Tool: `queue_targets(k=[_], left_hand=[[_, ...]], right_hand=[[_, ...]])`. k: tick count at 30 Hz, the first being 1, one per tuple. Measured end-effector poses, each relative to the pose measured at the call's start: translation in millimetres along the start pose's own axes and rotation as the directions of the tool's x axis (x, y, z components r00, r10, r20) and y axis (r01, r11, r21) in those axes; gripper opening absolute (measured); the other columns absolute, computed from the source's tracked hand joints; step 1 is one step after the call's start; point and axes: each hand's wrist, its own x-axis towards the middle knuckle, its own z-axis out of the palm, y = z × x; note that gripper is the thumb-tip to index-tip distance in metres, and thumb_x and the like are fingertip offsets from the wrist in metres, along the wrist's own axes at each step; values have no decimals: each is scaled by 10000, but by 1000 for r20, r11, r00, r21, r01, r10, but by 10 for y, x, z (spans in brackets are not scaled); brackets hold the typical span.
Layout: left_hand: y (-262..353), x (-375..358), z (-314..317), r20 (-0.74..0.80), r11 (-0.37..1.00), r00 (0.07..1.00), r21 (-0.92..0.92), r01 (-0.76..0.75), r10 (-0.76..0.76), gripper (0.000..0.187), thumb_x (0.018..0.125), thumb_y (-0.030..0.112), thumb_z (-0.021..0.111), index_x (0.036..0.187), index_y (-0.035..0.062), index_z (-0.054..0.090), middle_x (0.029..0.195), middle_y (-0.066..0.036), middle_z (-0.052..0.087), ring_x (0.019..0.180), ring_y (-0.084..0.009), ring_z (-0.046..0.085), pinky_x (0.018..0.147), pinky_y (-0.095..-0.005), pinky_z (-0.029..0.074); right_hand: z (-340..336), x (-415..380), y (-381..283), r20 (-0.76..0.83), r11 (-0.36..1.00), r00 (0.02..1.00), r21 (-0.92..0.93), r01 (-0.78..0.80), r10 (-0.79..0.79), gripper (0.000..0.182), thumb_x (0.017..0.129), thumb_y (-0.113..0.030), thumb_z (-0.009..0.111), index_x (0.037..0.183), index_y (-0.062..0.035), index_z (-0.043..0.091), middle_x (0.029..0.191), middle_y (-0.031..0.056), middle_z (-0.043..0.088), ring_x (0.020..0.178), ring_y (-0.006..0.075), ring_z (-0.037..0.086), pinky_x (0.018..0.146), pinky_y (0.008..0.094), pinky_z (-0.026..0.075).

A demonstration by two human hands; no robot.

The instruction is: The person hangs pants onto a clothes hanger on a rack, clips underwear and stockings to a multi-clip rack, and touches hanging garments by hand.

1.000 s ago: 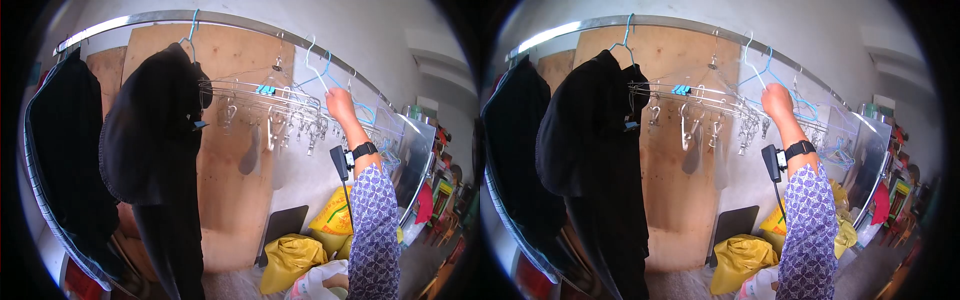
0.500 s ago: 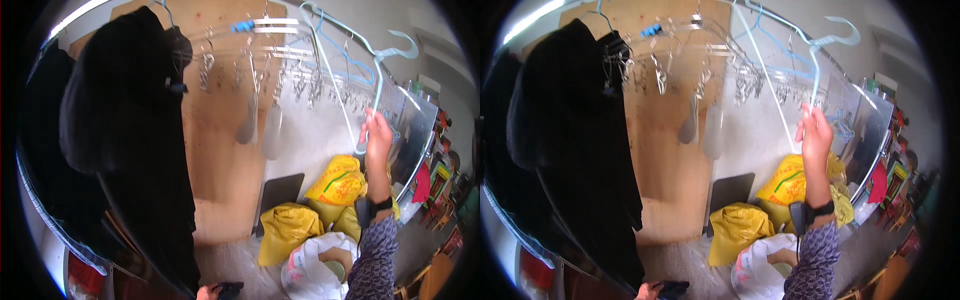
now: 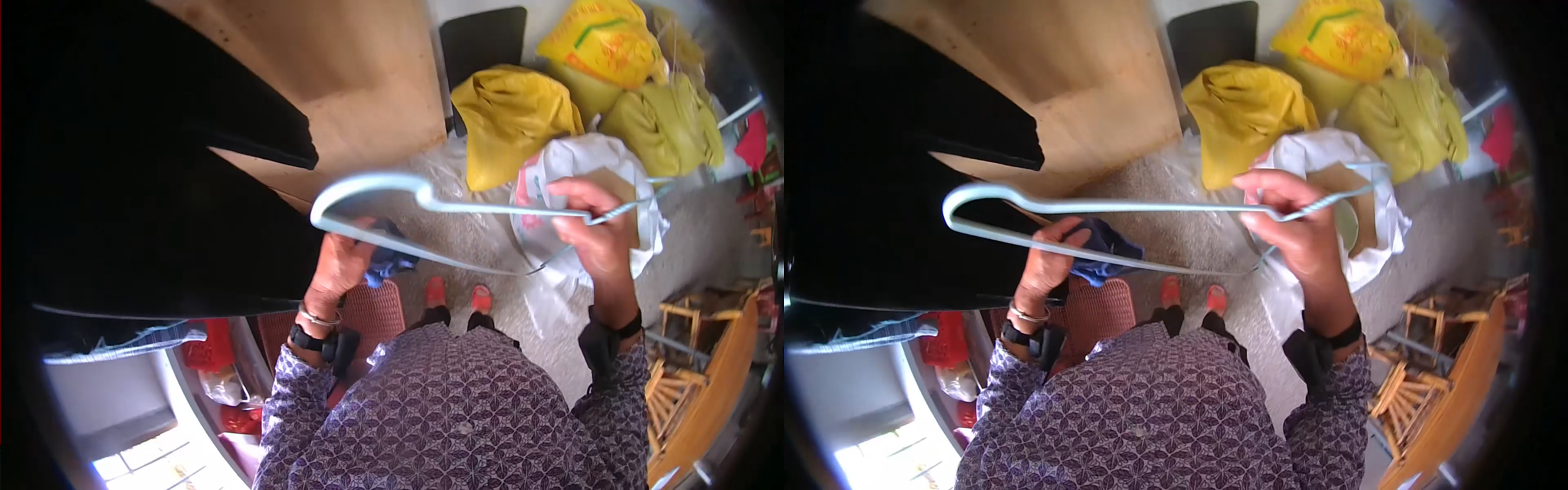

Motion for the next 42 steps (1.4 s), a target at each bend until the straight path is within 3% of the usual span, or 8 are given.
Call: queue_targets(k=[6, 12, 20, 24, 27, 31, 34, 42], left_hand=[[414, 112, -55, 42, 998, 998, -37, 49, -47, 197, 844, 94, 624, 1009, -12, 635, 815, 21, 628, 757, -51, 535, 690, -211, 449], [1050, 97, 136, 162, 953, 985, -285, 99, -54, 149, 881, 80, 568, 972, -8, 646, 804, 17, 626, 733, -45, 532, 677, -202, 441], [1617, -32, 234, 173, 868, 985, -488, 93, -8, 139, 892, 66, 558, 965, -11, 647, 820, -11, 646, 731, -68, 578, 693, -206, 467], [1552, 96, 82, 18, 873, 999, -488, -19, 32, 138, 889, 65, 560, 960, -15, 646, 819, -18, 650, 728, -74, 586, 699, -205, 469], [1214, 317, -97, -170, 971, 981, -202, -124, 90, 150, 887, 84, 562, 951, -22, 646, 782, 1, 643, 711, -54, 561, 670, -193, 446], [721, 474, -220, -348, 966, 921, 243, -90, 173, 140, 851, 92, 594, 956, 19, 651, 718, -40, 643, 667, -58, 553, 633, -220, 449], [549, 481, -143, -374, 929, 885, 339, -148, 278, 152, 830, 101, 611, 966, 49, 655, 709, -94, 640, 657, -86, 574, 632, -253, 465], [415, 508, -118, -373, 987, 920, 144, -70, 119, 161, 834, 117, 605, 946, 13, 657, 746, -77, 660, 709, -102, 602, 672, -255, 475]], right_hand=[[-21, -124, 304, 59, 966, 998, 257, -29, 14, 406, 749, -112, 695, 1116, 34, 600, 632, -61, 440, 537, 26, 370, 495, 188, 261], [-114, -56, 372, -2, 764, 971, 617, 190, -240, 383, 943, -278, 500, 1068, 73, 592, 552, -42, 343, 469, 72, 291, 476, 251, 268], [50, 53, 547, -82, 560, 822, 693, 453, -564, 441, 959, -337, 443, 865, 51, 631, 509, -12, 330, 442, 88, 256, 454, 286, 239], [33, -185, 893, -44, 844, 962, 470, 259, -271, 401, 922, -313, 524, 852, 57, 663, 520, 7, 416, 474, 81, 337, 468, 263, 274], [0, -311, 623, -18, 984, 990, 113, 138, -137, 368, 895, -304, 568, 857, 43, 686, 604, 23, 568, 520, 76, 429, 494, 232, 329], [22, -265, 185, 57, 985, 995, -153, 84, -76, 295, 879, -258, 609, 857, 24, 694, 660, 44, 632, 570, 75, 511, 519, 241, 394], [117, -196, 200, 111, 962, 992, -261, 84, -57, 262, 878, -232, 621, 848, 20, 688, 614, 53, 595, 573, 88, 517, 522, 261, 410], [196, -69, 205, 192, 867, 973, -499, -15, 127, 282, 877, -244, 620, 791, 20, 667, 515, 53, 481, 489, 88, 416, 458, 286, 340]])
